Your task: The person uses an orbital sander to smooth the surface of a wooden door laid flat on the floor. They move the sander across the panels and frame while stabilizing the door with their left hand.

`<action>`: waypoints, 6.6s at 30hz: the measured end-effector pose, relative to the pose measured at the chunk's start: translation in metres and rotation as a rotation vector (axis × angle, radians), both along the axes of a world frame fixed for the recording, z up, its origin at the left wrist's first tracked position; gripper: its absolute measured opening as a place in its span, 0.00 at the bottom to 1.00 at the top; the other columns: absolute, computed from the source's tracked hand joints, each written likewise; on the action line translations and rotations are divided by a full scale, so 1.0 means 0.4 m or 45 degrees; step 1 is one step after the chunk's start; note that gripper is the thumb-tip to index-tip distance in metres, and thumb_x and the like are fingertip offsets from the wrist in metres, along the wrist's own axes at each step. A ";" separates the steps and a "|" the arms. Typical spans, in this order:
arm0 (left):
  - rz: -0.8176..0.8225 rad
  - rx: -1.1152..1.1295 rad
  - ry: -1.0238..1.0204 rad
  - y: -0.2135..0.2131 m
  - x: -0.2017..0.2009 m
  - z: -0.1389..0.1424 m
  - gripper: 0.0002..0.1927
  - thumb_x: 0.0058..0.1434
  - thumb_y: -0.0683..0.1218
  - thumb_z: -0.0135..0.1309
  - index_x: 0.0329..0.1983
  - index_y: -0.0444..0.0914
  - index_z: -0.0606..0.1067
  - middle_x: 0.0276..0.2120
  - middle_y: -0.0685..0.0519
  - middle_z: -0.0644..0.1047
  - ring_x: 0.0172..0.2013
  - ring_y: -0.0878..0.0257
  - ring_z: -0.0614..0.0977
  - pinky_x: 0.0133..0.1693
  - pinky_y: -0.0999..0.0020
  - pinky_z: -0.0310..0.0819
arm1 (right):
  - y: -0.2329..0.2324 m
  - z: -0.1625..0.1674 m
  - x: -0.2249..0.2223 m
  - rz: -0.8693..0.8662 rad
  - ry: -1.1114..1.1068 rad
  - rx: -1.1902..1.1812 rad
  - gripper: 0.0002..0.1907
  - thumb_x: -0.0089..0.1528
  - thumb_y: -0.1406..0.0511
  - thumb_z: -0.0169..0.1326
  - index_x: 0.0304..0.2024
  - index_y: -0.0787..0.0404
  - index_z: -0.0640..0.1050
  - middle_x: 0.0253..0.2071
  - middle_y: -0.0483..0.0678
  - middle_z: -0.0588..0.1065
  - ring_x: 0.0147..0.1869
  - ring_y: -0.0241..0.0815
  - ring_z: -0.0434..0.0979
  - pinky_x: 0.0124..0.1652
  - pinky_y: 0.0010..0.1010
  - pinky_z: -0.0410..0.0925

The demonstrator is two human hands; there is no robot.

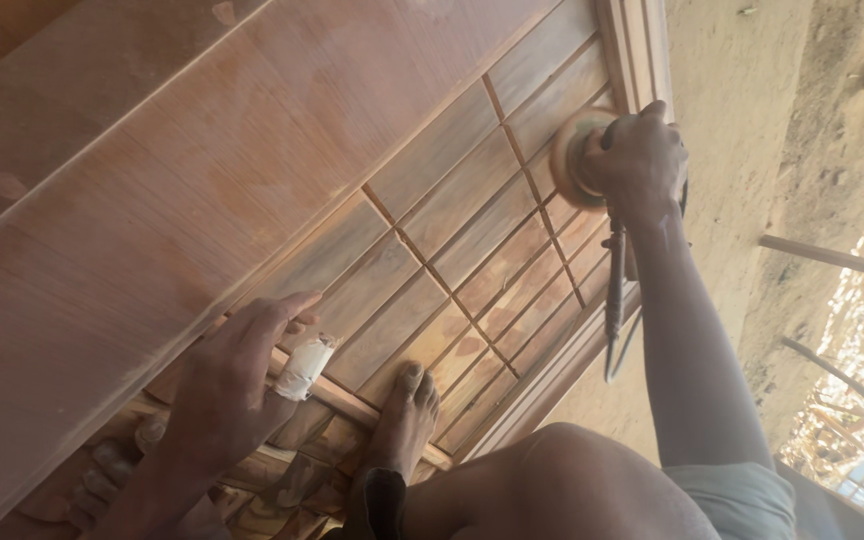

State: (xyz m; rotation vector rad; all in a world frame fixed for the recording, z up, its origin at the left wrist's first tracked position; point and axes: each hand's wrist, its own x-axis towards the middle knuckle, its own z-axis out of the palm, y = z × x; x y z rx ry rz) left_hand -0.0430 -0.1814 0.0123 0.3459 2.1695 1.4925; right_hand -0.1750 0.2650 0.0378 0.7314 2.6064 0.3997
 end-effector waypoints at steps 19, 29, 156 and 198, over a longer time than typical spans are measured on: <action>-0.037 -0.033 -0.079 0.006 -0.008 -0.003 0.32 0.48 0.42 0.63 0.59 0.37 0.72 0.44 0.49 0.81 0.44 0.57 0.85 0.42 0.59 0.79 | 0.072 -0.019 -0.076 -0.074 -0.002 0.052 0.32 0.60 0.55 0.64 0.53 0.74 0.70 0.41 0.65 0.77 0.43 0.62 0.82 0.41 0.43 0.78; -0.014 0.029 -0.022 0.001 -0.016 0.010 0.33 0.48 0.42 0.62 0.60 0.36 0.71 0.44 0.49 0.81 0.44 0.57 0.84 0.41 0.60 0.79 | 0.008 0.007 -0.020 0.023 -0.050 -0.067 0.33 0.63 0.57 0.62 0.56 0.77 0.67 0.42 0.66 0.76 0.44 0.62 0.82 0.43 0.43 0.78; 0.164 0.152 0.307 -0.084 0.137 0.133 0.27 0.55 0.38 0.60 0.60 0.35 0.72 0.44 0.47 0.82 0.42 0.57 0.85 0.42 0.63 0.81 | -0.604 0.015 0.625 0.488 0.215 -0.800 0.27 0.60 0.53 0.60 0.50 0.64 0.69 0.52 0.65 0.67 0.30 0.66 0.80 0.24 0.52 0.74; -0.340 0.117 0.229 0.093 0.150 0.108 0.29 0.50 0.39 0.63 0.58 0.37 0.73 0.44 0.48 0.82 0.43 0.56 0.86 0.43 0.61 0.84 | -0.341 -0.047 0.431 0.059 0.503 -0.550 0.24 0.62 0.54 0.60 0.51 0.60 0.69 0.50 0.59 0.69 0.40 0.61 0.80 0.36 0.52 0.75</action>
